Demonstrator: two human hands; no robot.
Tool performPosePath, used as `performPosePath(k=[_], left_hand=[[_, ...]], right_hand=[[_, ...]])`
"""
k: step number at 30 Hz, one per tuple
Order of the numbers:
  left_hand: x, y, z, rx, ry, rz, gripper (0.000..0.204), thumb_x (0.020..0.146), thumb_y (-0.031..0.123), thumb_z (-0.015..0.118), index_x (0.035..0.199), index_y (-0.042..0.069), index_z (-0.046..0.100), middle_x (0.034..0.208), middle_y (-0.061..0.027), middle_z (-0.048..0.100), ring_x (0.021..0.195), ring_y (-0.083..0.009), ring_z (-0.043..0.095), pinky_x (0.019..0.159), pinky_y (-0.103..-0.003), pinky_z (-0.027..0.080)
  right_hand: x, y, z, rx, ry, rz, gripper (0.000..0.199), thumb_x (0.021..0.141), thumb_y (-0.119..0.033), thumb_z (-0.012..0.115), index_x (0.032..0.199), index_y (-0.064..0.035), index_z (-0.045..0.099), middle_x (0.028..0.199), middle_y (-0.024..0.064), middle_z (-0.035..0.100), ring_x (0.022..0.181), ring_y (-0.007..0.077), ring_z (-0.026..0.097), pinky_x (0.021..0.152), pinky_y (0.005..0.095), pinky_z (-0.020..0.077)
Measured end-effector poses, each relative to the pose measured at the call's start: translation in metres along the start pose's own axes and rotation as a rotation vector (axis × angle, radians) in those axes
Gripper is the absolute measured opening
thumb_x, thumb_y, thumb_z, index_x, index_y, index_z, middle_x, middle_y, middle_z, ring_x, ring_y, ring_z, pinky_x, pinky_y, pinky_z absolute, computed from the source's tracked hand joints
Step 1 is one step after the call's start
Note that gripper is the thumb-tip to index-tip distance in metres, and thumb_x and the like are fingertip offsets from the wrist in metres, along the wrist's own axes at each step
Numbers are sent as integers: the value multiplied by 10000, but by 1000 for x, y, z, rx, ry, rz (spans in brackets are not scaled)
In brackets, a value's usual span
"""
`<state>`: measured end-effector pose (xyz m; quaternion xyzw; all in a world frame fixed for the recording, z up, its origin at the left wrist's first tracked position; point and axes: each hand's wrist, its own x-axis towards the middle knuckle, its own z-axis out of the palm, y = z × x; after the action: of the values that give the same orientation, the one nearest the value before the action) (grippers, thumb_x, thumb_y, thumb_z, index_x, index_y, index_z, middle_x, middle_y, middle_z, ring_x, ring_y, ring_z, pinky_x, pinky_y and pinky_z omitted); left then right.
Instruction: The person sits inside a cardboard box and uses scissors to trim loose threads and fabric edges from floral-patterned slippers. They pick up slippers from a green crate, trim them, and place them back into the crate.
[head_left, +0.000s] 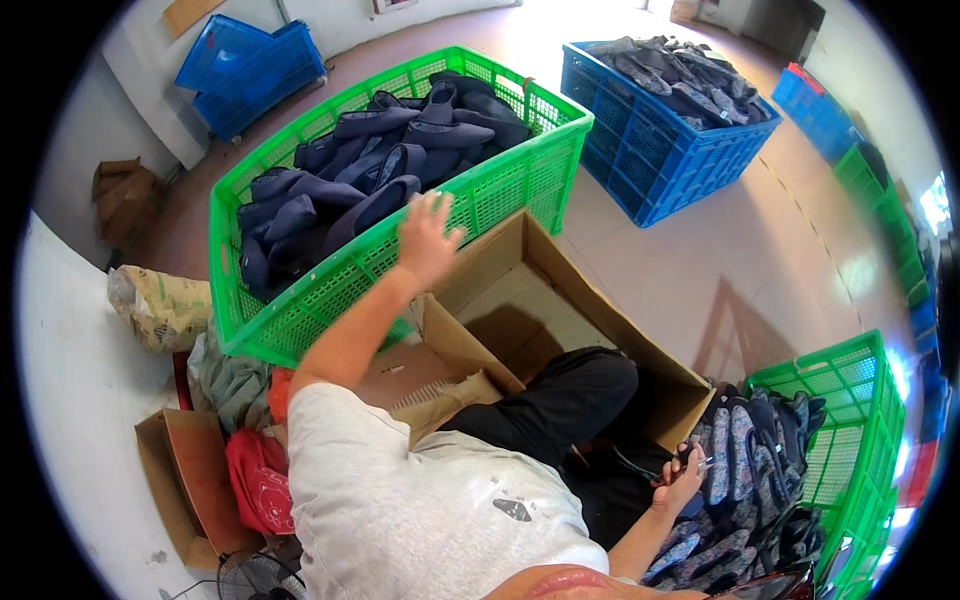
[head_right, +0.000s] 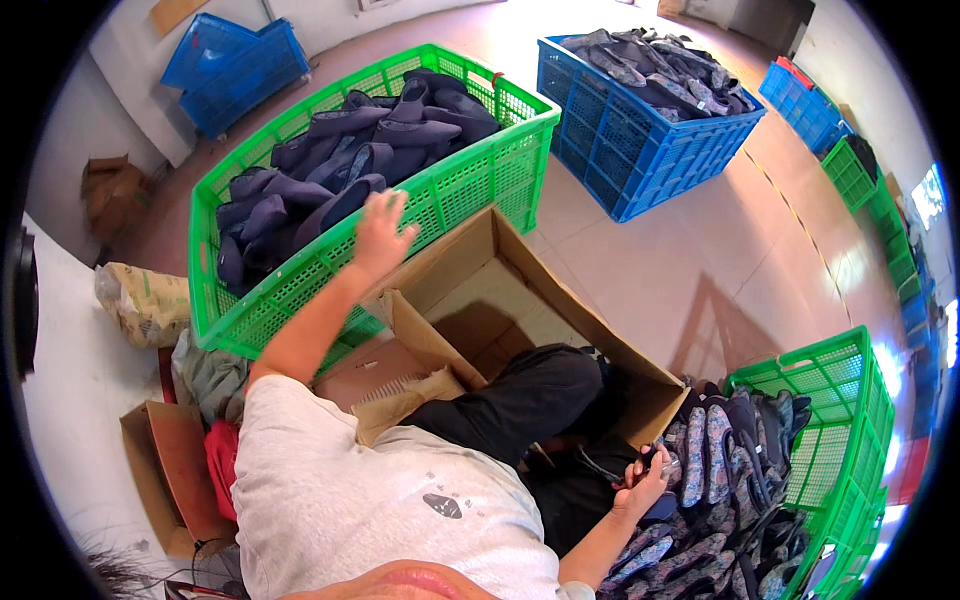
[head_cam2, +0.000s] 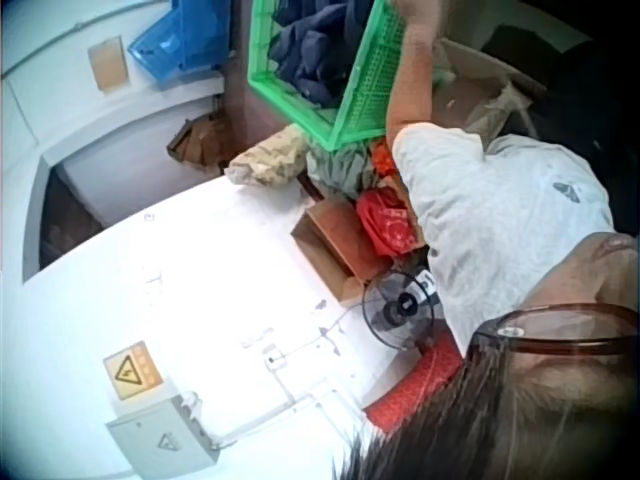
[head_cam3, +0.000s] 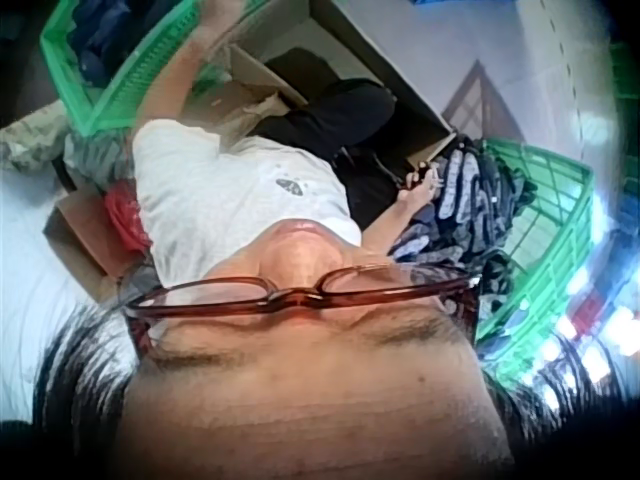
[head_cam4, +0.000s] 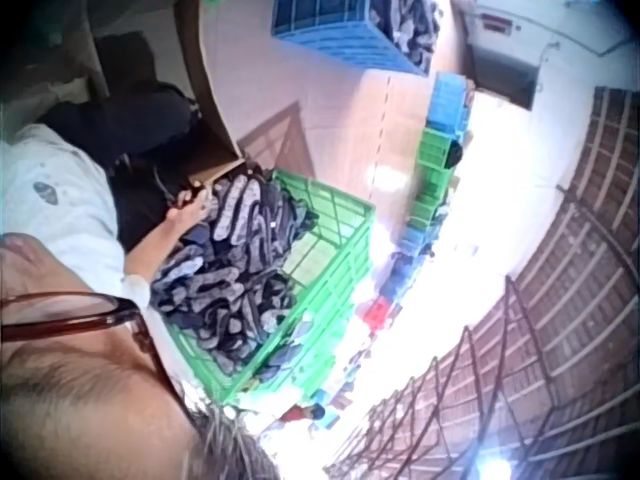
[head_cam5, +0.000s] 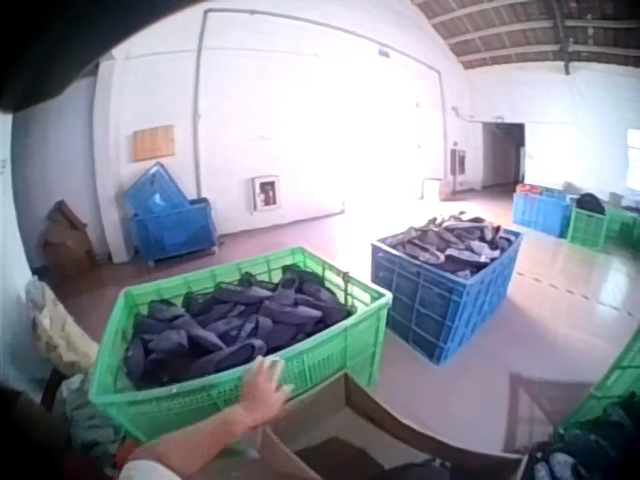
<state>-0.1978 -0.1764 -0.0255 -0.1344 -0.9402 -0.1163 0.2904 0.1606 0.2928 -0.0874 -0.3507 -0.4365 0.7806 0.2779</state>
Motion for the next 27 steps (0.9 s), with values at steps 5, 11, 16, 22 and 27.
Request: performPosePath(k=[5,11,16,22,27], left_hand=[[55,-142,2,295,-368,-400,682,937,502,510,1512,175,341,1564,-66,327,1446,-348,276,1103,-538,350],[70,-164,2,405,-865,-557,716,922,536,541,1545,338,249,1607,-45,242,1488,-395,130,1137,-561,272],[54,-224,63,288,-1194,-529,835,843,571,611,1547,411,191,1623,-66,206,1484,-389,177,1148,-609,206],[45,-250,102,210,-1332,-488,880,805,590,630,1546,412,191,1619,-79,218,1474,-379,218,1155,-620,178],[39,-246,96,226,-1256,-472,899,785,599,639,1544,412,196,1611,-90,241,1467,-374,244,1158,-623,164]], right_hand=[[-1,3,10,-64,16,-19,206,978,-152,560,1156,-51,589,889,80,648,514,53,454,380,173,310],[3,5,5,-132,72,-11,209,978,-140,554,1161,-44,582,880,83,645,517,53,459,381,173,308],[13,8,0,-194,74,8,212,980,-131,537,1169,-46,580,889,77,637,518,53,460,380,175,304],[15,9,1,-248,109,10,237,975,-133,535,1191,-40,571,896,71,633,521,51,449,380,175,304],[15,12,1,-243,78,3,260,969,-128,538,1211,-35,560,914,76,633,521,51,446,381,175,309]])
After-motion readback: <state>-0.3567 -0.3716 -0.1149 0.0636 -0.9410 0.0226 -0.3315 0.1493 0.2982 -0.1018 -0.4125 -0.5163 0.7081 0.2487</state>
